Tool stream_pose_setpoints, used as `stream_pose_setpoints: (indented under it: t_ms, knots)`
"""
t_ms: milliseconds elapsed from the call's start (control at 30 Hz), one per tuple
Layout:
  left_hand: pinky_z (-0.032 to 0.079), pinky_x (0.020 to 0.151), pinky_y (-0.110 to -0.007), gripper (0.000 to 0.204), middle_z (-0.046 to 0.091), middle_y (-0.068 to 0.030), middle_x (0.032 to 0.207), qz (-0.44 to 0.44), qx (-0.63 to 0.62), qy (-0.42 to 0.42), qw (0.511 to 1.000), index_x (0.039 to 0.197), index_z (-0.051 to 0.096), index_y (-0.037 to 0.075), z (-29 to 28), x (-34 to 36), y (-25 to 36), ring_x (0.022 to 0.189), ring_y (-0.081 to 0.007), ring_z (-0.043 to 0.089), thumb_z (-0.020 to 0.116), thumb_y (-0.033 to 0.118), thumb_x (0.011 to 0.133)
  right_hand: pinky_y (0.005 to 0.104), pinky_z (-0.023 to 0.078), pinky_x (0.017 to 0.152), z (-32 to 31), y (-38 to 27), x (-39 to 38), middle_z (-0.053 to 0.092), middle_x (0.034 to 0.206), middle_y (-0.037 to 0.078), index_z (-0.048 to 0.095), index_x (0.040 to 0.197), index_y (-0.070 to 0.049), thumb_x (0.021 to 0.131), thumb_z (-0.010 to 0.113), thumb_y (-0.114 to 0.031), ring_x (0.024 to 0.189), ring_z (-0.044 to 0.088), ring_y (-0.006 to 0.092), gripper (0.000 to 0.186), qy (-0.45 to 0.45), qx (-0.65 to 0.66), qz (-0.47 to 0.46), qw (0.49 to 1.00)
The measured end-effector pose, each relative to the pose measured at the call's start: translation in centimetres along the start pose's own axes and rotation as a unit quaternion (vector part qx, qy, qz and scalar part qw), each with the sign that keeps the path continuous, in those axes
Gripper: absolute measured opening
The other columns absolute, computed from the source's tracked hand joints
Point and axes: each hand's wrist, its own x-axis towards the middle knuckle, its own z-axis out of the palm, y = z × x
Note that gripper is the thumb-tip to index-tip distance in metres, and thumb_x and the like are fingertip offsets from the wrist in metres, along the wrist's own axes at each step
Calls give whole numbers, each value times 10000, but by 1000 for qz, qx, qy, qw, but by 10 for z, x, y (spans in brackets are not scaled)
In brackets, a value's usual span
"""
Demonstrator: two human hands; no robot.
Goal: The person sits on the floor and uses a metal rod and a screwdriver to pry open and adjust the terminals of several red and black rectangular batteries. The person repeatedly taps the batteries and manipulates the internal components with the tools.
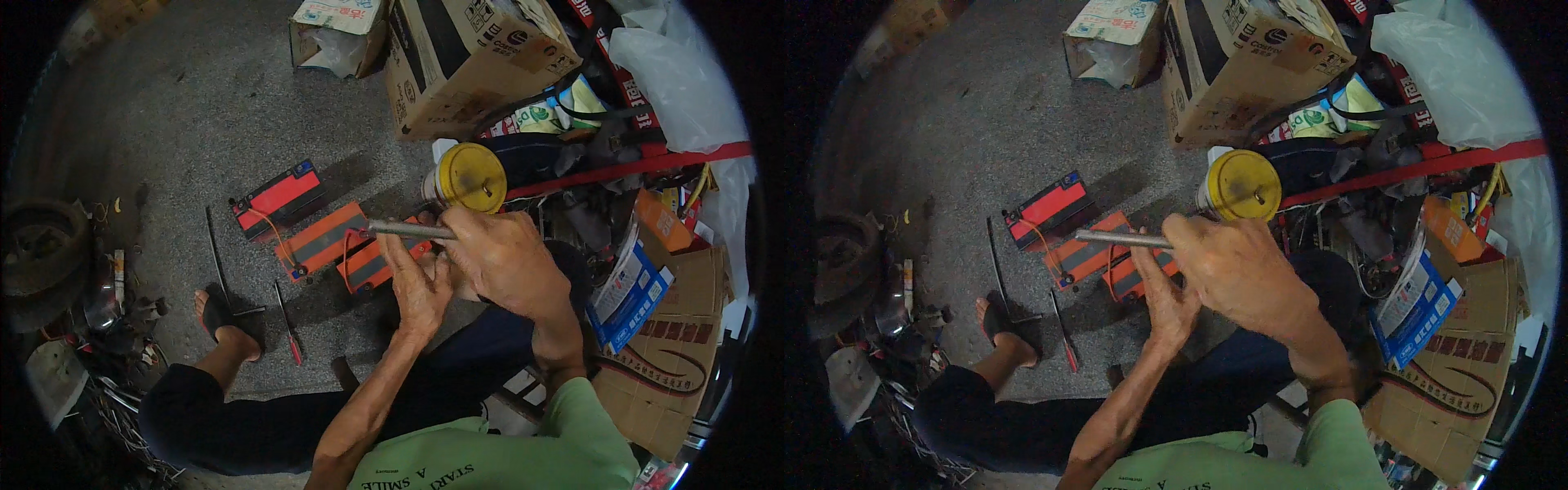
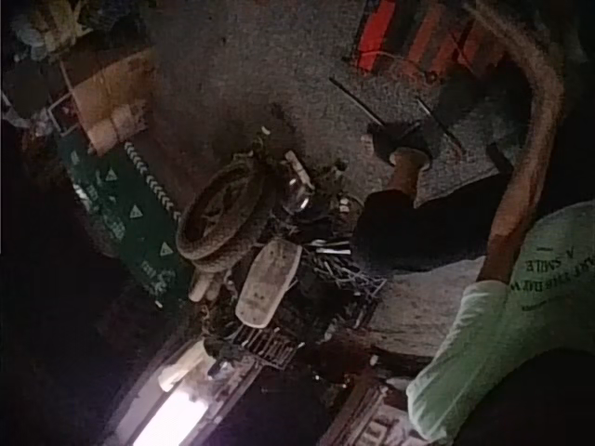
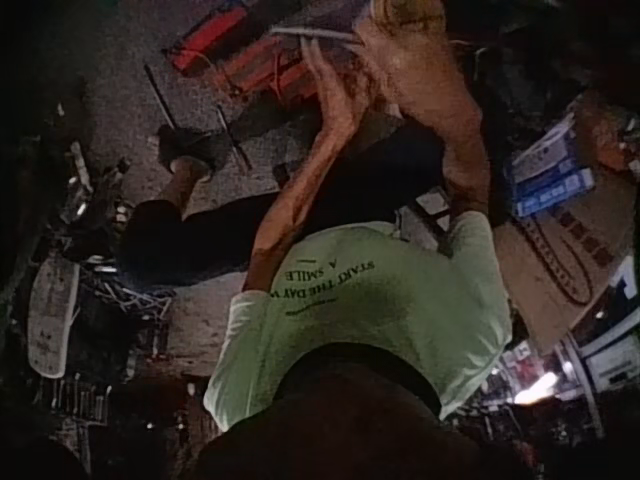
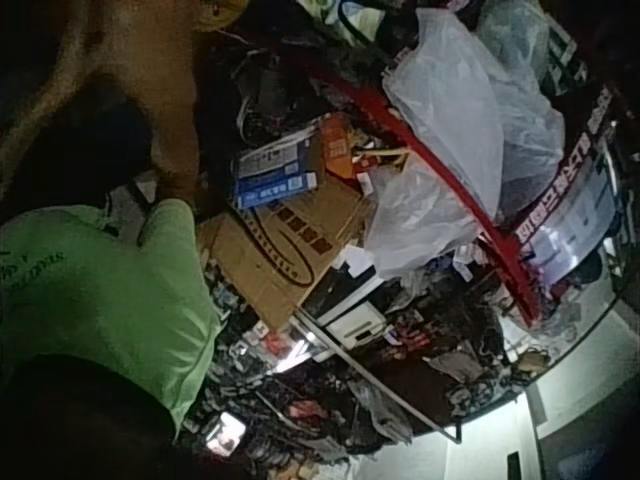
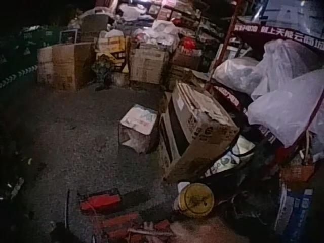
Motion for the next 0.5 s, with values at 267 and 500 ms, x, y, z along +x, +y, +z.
stream_pose_setpoints:
  t_ms: [267, 500]
  knots:
    - [511, 968, -421, 710, 329, -280, 1509, -44, -62, -22, 997, 1466, 324, -22, -27, 16, -13, 1367, -396, 413, 674, 16, 850, 470, 496, 607, 18, -29, 18, 617, 799, 168, 505, 941, -34, 924, 612, -117, 709, 647, 393, 137, 48, -8, 91, 995]
    - [526, 813, -319, 288, 690, -124, 1049, -64, -130, -61, 987, 1166, 649, -13, -109, 73, 32, 951, -156, 636, 566, -33, 891, 411, 545, 540, 26, -25, 35, 653, 687, 116, 572, 847, -67, 786, 715, -235, 645, 698, 296, 228, 114, -54, -36, 991]
